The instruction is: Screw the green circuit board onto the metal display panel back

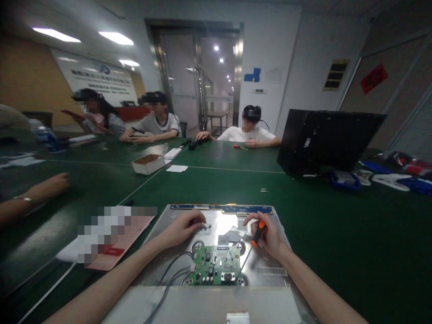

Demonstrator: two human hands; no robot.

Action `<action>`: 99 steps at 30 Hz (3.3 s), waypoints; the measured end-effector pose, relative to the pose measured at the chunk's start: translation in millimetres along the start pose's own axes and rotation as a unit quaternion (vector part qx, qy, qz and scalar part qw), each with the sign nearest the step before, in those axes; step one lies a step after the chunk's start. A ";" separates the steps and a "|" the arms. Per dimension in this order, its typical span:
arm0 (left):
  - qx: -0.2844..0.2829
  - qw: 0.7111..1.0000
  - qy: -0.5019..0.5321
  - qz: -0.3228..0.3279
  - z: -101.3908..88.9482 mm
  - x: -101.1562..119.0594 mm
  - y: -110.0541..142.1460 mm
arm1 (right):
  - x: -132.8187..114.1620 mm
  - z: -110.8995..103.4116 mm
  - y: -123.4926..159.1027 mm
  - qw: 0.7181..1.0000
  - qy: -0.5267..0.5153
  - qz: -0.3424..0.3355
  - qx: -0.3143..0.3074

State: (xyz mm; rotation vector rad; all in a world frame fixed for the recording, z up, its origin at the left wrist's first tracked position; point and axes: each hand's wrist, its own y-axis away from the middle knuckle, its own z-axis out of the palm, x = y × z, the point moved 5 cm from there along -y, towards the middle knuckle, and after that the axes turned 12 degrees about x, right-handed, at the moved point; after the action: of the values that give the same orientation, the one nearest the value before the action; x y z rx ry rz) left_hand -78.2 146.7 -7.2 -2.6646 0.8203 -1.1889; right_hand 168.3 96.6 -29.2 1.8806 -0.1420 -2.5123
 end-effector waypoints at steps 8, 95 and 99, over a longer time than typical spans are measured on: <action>0.024 1.000 0.006 -0.019 6.0 -2.3 -10.5 | -0.7 -3.9 -4.9 1.000 -0.007 -0.003 0.013; -0.118 0.990 0.077 -0.021 6.1 23.2 14.0 | -99.0 104.3 -6.4 0.957 0.176 -0.203 -0.114; -0.119 0.987 0.094 -0.043 8.0 20.0 14.7 | -114.0 116.3 18.3 0.856 0.346 -0.337 -0.182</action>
State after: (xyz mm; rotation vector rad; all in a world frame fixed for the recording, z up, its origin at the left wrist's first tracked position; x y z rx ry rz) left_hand -67.8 122.9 -4.1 -2.8328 0.9403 -1.4683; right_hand 88.3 93.0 113.8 2.7932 1.0703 -1.6852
